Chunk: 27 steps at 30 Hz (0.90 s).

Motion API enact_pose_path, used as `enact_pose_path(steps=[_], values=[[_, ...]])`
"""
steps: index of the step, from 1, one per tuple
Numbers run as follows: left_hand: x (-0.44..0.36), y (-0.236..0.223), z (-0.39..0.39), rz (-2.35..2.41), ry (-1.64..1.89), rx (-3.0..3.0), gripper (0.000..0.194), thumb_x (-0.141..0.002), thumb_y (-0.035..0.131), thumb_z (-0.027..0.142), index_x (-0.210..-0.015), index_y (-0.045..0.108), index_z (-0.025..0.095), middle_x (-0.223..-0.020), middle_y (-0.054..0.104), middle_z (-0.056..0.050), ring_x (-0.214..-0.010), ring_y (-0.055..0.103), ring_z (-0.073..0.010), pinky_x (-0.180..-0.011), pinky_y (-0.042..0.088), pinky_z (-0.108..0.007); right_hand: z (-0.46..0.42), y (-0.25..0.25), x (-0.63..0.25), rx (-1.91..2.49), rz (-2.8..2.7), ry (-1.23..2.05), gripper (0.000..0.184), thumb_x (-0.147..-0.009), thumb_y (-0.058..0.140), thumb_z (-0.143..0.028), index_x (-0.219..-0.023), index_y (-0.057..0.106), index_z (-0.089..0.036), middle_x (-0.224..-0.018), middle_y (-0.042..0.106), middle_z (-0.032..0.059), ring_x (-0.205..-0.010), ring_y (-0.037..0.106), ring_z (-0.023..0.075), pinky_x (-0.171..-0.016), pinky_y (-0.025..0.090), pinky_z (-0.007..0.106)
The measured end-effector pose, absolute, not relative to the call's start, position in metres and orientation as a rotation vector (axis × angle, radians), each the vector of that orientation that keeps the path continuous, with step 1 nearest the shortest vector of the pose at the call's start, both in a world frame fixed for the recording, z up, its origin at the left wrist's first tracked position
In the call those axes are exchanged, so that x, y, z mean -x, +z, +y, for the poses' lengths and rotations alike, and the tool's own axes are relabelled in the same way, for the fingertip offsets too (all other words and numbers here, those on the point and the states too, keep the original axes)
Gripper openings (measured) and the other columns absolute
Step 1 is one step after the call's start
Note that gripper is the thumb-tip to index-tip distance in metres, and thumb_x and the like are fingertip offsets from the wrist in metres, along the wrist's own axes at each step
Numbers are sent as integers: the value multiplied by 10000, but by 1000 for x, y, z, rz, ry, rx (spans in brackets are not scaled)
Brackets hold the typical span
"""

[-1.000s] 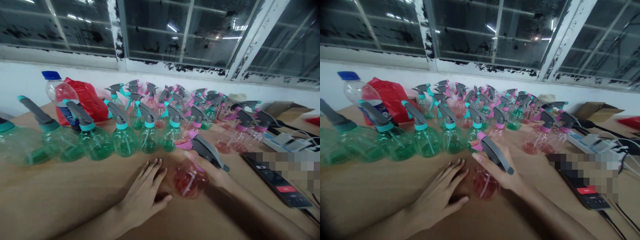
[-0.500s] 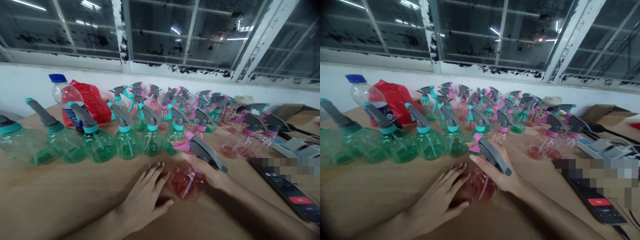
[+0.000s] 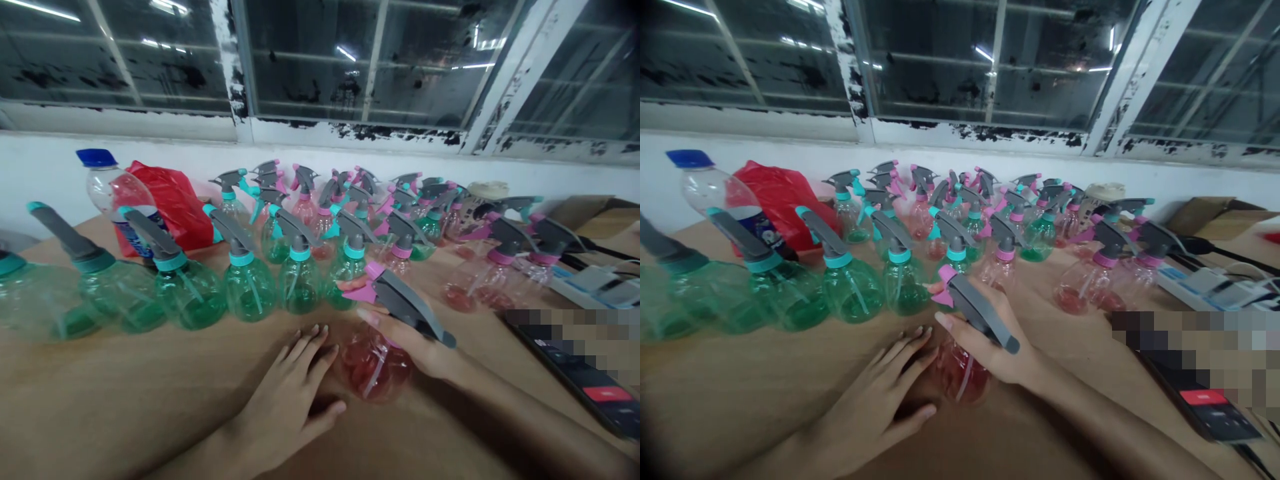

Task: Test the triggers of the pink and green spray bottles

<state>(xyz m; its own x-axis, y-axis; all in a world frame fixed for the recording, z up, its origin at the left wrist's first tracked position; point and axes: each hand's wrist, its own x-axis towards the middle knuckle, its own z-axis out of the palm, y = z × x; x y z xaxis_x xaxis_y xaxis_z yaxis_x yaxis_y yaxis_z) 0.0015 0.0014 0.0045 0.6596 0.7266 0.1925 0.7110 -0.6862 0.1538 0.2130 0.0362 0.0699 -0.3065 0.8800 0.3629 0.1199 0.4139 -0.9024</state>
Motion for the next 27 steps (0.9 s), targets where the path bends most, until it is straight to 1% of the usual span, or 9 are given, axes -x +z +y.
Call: enact_pose_path(steps=[1,4,7,10,12,14,17,23,27], values=[[-1,5,1,1219,362,-2798,559,-910,505,510,-1356,442,180,-1450,379,-116,-1320,338,-311,-1049,314,-477,37,70,-213,879,-1719,987,241,-824,603,-330,-1058,613,-275,-957,666,31,-814,635,206,-725,541,352],[-1,5,2,1226,345,-2793,559,-910,499,512,-1359,438,185,-1459,365,-111,-1322,336,-312,-1048,313,-483,37,73,-212,899,-1746,943,192,-823,599,-341,-1000,618,-270,-866,661,16,-723,631,190,-657,531,334],[-1,5,2,1217,335,-2817,568,-909,497,520,-1359,440,178,-1456,368,-116,-1322,336,-309,-1048,316,-480,36,78,-212,943,-1792,802,108,-840,587,-350,-852,622,-248,-764,648,0,-684,618,179,-660,500,331],[-2,5,3,1214,328,-2833,572,-911,489,528,-1354,447,168,-1456,367,-121,-1322,336,-307,-1046,322,-479,33,80,-214,965,-1838,726,164,-867,558,-356,-781,613,-227,-711,624,-8,-655,595,161,-657,472,325],[-2,5,3,1223,323,-2828,569,-913,490,522,-1353,449,163,-1460,359,-126,-1324,332,-309,-1044,324,-482,31,79,-214,933,-1829,749,143,-867,560,-351,-815,617,-229,-749,637,-4,-677,606,162,-680,477,328],[-2,6,2,1224,308,-2820,570,-913,493,515,-1354,449,156,-1460,356,-134,-1325,329,-313,-1041,328,-484,31,78,-214,892,-1775,794,106,-850,585,-336,-890,619,-243,-851,667,8,-735,631,173,-714,493,334],[-2,6,2,1220,310,-2813,573,-911,505,504,-1356,446,150,-1457,360,-139,-1325,327,-316,-1043,323,-487,32,77,-213,868,-1714,897,188,-827,617,-306,-1007,604,-255,-980,676,27,-826,653,194,-734,520,336],[-3,6,2,1218,289,-2838,583,-913,496,515,-1356,444,139,-1459,353,-146,-1330,320,-309,-1041,329,-480,32,77,-211,851,-1675,975,212,-819,625,-291,-1025,603,-245,-1015,676,35,-923,653,209,-791,525,336],[-3,5,2,1225,287,-2859,584,-916,494,516,-1356,442,136,-1457,355,-149,-1327,328,-310,-1036,336,-481,34,73,-212,816,-1664,985,197,-822,626,-292,-1010,603,-236,-997,668,36,-916,651,209,-790,535,341]])
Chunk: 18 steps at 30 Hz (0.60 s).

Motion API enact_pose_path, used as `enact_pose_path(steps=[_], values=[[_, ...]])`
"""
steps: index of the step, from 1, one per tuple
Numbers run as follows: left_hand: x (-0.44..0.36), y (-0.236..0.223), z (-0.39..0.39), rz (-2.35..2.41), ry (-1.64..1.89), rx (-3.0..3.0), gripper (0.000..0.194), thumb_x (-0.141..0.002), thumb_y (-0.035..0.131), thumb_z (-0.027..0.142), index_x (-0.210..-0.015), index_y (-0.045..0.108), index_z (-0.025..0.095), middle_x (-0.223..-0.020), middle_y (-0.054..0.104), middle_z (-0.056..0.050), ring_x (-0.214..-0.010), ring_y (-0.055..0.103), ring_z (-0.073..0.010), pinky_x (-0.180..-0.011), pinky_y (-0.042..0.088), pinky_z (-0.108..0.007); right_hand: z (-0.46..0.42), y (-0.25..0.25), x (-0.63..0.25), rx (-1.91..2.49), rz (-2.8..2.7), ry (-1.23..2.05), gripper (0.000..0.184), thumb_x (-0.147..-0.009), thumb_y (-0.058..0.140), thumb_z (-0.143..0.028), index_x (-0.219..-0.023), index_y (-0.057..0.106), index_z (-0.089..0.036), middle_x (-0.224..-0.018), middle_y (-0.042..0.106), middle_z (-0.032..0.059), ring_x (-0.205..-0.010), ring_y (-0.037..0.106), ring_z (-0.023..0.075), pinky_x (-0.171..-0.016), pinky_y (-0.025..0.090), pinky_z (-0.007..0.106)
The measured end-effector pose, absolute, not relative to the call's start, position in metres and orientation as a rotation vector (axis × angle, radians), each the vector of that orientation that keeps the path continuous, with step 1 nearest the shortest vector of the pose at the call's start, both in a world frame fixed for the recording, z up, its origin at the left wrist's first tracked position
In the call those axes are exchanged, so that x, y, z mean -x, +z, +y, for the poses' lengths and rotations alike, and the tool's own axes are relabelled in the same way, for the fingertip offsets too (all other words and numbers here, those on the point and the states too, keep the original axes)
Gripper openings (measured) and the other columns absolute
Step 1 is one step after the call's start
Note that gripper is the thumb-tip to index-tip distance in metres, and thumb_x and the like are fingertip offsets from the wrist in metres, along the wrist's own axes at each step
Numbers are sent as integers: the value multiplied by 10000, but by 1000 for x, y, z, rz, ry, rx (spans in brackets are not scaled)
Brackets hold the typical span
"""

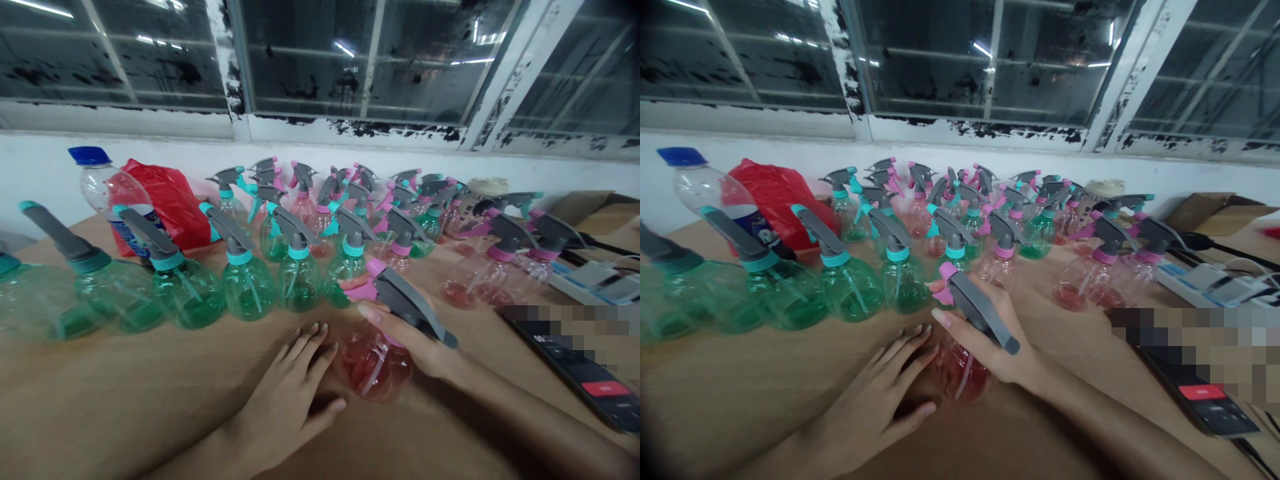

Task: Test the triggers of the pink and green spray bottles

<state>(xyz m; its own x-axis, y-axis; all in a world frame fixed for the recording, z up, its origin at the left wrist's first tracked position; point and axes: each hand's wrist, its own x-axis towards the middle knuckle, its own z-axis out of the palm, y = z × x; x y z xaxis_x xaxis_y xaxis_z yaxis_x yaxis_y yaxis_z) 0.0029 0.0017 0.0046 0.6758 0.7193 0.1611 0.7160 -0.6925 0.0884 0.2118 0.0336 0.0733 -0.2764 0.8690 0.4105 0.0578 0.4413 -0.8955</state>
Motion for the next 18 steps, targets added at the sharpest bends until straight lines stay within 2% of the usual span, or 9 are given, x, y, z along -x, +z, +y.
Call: enact_pose_path(steps=[7,12,16,18], values=[[-2,4,1,1226,323,-2891,576,-910,508,513,-1350,446,148,-1452,367,-139,-1321,341,-297,-1036,342,-464,35,70,-214,816,-1714,947,159,-835,622,-304,-977,591,-240,-891,639,11,-803,635,170,-775,519,323],[-2,3,2,1224,321,-2892,581,-907,518,506,-1356,440,146,-1455,362,-141,-1323,337,-300,-1039,336,-473,35,69,-214,830,-1699,968,197,-836,629,-301,-1021,584,-251,-909,633,3,-805,625,160,-787,515,307],[-2,3,2,1222,316,-2889,575,-906,522,497,-1352,443,143,-1453,364,-145,-1323,337,-302,-1031,346,-468,35,68,-214,826,-1692,1001,215,-834,629,-306,-1037,582,-252,-918,636,6,-747,626,159,-727,510,311],[-2,3,2,1223,316,-2887,569,-908,515,503,-1351,445,153,-1451,370,-137,-1322,339,-297,-1033,344,-462,34,67,-215,845,-1691,995,189,-836,625,-300,-1014,584,-253,-814,613,-12,-698,611,155,-704,503,312]])
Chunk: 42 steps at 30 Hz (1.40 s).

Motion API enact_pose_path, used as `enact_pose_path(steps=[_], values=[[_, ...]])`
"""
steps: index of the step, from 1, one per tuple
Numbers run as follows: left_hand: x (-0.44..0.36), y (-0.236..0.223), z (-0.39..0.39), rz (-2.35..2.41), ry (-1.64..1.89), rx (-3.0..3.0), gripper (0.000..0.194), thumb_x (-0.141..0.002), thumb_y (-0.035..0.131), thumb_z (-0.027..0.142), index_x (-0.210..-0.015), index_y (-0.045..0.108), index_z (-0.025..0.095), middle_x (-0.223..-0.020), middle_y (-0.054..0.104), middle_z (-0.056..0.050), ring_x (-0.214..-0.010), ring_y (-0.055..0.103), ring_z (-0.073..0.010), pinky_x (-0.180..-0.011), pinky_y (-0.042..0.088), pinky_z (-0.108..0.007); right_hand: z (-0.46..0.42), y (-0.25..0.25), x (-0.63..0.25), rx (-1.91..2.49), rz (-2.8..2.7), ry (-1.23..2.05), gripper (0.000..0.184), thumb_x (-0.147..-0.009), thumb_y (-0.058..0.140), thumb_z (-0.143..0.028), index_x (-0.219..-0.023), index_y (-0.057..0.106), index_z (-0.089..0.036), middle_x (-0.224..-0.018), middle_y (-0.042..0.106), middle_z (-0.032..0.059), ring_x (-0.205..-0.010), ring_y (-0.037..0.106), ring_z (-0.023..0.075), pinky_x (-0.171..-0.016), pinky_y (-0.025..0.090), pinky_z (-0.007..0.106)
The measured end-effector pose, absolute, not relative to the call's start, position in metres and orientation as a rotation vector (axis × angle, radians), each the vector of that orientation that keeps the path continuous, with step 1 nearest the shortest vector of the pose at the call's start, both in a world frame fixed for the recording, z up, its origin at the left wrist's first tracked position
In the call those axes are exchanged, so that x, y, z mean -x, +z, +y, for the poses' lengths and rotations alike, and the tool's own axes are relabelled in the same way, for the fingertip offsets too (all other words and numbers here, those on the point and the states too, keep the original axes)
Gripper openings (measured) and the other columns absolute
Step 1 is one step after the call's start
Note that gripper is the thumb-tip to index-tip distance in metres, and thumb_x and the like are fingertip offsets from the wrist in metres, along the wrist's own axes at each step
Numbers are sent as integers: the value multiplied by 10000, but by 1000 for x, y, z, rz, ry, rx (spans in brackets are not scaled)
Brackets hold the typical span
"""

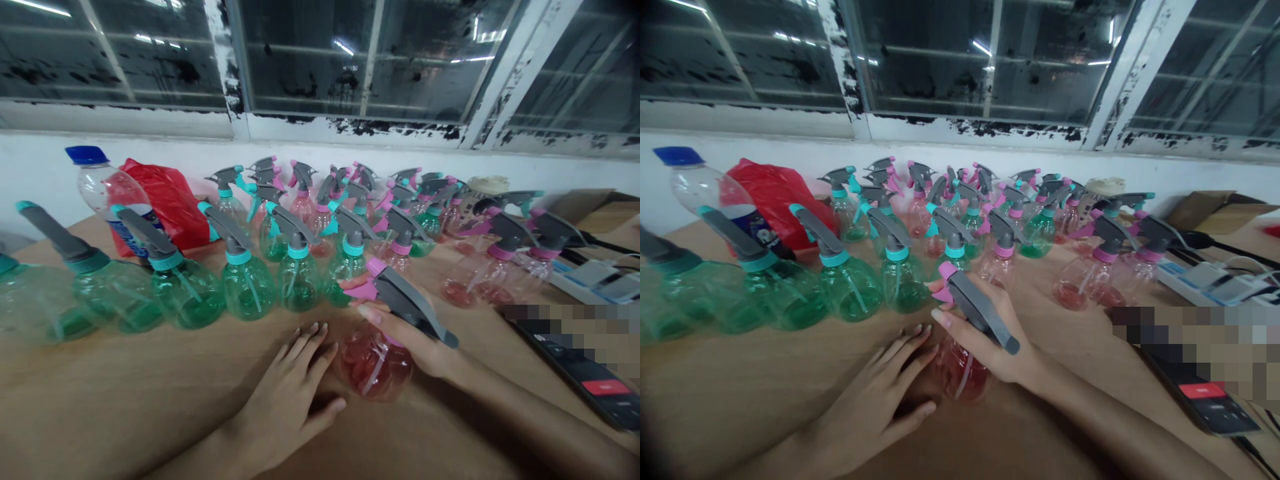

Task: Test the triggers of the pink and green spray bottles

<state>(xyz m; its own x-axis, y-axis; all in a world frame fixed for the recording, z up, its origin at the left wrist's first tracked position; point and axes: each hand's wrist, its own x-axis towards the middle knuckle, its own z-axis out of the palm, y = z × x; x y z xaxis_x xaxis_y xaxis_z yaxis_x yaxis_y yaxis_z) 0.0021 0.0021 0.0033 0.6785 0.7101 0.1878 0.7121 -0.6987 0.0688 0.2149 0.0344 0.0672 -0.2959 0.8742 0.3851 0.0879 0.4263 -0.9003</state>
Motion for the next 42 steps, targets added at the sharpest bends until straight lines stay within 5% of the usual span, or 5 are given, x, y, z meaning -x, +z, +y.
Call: enact_pose_path(steps=[5,20,28,36,42], values=[[-2,4,2,-1218,-320,2883,578,-908,516,501,-1352,443,138,-1452,366,-144,-1326,332,-301,-1042,332,-469,34,66,-216,856,-1716,965,192,-845,605,-290,-1033,584,-256,-653,555,-43,-607,571,147,-677,494,318],[-3,4,2,-1209,-313,2887,579,-916,503,503,-1352,442,127,-1450,367,-151,-1327,330,-301,-1037,338,-483,35,75,-213,877,-1747,915,232,-811,627,-323,-1022,596,-232,-893,666,19,-761,656,180,-689,526,312],[-2,4,2,-1205,-338,2877,578,-912,505,512,-1344,451,133,-1446,376,-145,-1324,337,-297,-1042,338,-472,32,74,-218,1044,-1817,650,226,-848,579,-373,-683,598,-219,-630,586,-20,-580,554,137,-616,479,299],[-3,6,2,-1233,-306,2908,578,-913,514,491,-1355,439,126,-1455,356,-158,-1330,324,-309,-1040,337,-488,33,74,-215,881,-1700,889,172,-817,629,-332,-970,641,-252,-864,672,22,-737,643,189,-694,507,344],[-3,6,1,-1229,-303,2893,576,-916,511,489,-1360,434,130,-1455,359,-152,-1331,320,-307,-1034,342,-490,31,76,-215,903,-1711,909,151,-824,612,-307,-961,629,-245,-699,609,-12,-606,593,169,-621,483,333]])
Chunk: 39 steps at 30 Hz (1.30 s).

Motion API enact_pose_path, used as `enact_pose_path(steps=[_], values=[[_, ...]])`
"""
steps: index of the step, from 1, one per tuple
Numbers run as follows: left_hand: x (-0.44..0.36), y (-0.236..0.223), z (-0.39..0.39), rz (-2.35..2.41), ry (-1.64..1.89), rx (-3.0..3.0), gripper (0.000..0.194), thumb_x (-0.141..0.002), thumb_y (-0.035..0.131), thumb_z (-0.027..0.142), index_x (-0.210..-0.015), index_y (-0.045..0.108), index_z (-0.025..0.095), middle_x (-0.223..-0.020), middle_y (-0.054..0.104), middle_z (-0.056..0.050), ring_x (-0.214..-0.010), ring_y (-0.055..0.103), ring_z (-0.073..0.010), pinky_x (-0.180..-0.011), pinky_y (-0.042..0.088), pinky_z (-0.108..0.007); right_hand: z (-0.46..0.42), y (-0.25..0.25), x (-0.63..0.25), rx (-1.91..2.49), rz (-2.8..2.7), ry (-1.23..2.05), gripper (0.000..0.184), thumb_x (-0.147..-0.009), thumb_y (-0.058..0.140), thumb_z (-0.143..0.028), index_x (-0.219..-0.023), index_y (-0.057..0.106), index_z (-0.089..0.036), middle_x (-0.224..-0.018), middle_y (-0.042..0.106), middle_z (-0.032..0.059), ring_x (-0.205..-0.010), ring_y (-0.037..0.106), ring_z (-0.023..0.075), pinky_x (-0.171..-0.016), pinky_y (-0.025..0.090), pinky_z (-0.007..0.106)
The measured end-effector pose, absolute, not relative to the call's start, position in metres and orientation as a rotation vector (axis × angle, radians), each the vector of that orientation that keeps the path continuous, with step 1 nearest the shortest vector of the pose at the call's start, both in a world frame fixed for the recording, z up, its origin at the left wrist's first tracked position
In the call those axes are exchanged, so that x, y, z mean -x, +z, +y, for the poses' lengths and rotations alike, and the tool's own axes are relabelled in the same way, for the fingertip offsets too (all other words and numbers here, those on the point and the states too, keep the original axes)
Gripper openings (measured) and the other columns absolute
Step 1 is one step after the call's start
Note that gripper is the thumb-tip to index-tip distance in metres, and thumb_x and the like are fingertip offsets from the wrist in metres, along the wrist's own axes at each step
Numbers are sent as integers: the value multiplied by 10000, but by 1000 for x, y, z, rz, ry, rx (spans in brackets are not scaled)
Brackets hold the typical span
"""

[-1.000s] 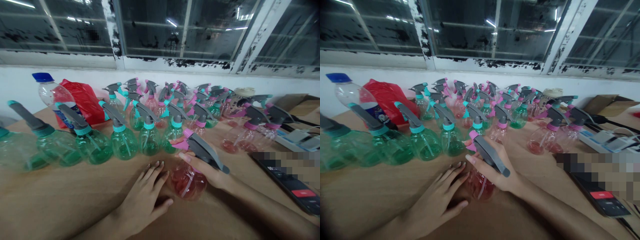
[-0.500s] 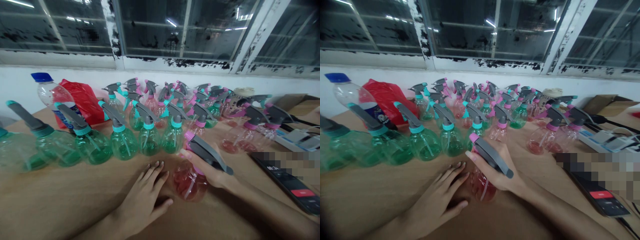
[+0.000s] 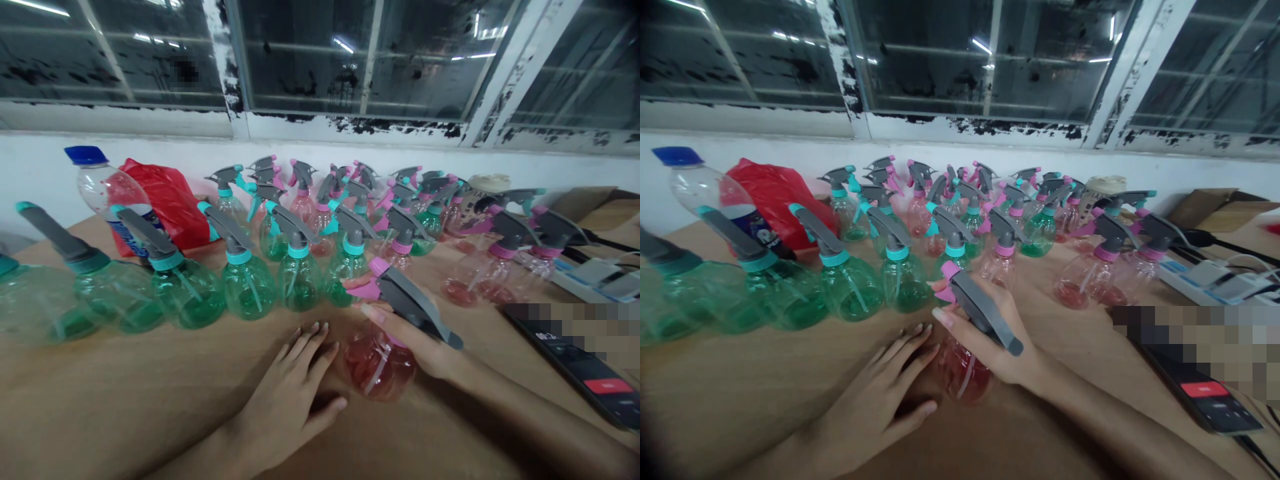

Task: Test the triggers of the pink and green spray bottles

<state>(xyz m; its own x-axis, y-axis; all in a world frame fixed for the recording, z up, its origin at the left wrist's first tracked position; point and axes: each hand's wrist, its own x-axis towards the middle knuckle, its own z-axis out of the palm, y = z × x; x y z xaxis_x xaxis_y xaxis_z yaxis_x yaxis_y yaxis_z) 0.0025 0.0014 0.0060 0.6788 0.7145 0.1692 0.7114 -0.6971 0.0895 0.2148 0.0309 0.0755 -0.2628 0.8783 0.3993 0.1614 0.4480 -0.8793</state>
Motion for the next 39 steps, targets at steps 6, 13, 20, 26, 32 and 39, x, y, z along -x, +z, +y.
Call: enact_pose_path(steps=[6,13,20,26,32,39], values=[[-3,5,2,1217,306,-2853,580,-916,504,502,-1355,440,129,-1456,355,-152,-1329,324,-304,-1041,335,-485,31,77,-213,880,-1710,901,158,-821,612,-319,-959,604,-241,-708,607,-13,-570,570,152,-558,456,308],[-3,6,1,1207,344,-2848,569,-912,513,493,-1345,450,129,-1446,373,-154,-1323,334,-311,-1036,341,-485,32,76,-214,874,-1711,897,164,-816,618,-307,-965,594,-243,-704,585,-19,-592,562,157,-567,447,312],[-3,6,1,1209,349,-2848,567,-910,516,493,-1359,433,158,-1446,378,-137,-1326,331,-299,-1035,344,-474,30,78,-214,893,-1710,912,83,-817,611,-304,-859,567,-249,-610,527,-38,-549,528,157,-564,442,322],[-2,5,2,1213,342,-2851,576,-908,522,489,-1365,425,152,-1456,361,-137,-1328,326,-302,-1039,339,-477,30,79,-215,939,-1727,901,106,-814,609,-312,-877,578,-234,-611,511,-40,-572,530,155,-593,455,321],[-3,5,2,1209,330,-2856,577,-907,524,488,-1360,434,143,-1448,374,-143,-1322,336,-309,-1040,336,-476,29,80,-214,925,-1720,902,145,-804,622,-320,-917,580,-239,-615,544,-46,-563,547,154,-555,442,301],[-1,3,2,1199,393,-2842,567,-911,513,496,-1364,427,165,-1452,370,-130,-1325,331,-310,-1045,325,-483,34,72,-216,979,-1772,755,154,-822,607,-401,-817,616,-248,-659,600,-12,-588,571,166,-574,472,319]])
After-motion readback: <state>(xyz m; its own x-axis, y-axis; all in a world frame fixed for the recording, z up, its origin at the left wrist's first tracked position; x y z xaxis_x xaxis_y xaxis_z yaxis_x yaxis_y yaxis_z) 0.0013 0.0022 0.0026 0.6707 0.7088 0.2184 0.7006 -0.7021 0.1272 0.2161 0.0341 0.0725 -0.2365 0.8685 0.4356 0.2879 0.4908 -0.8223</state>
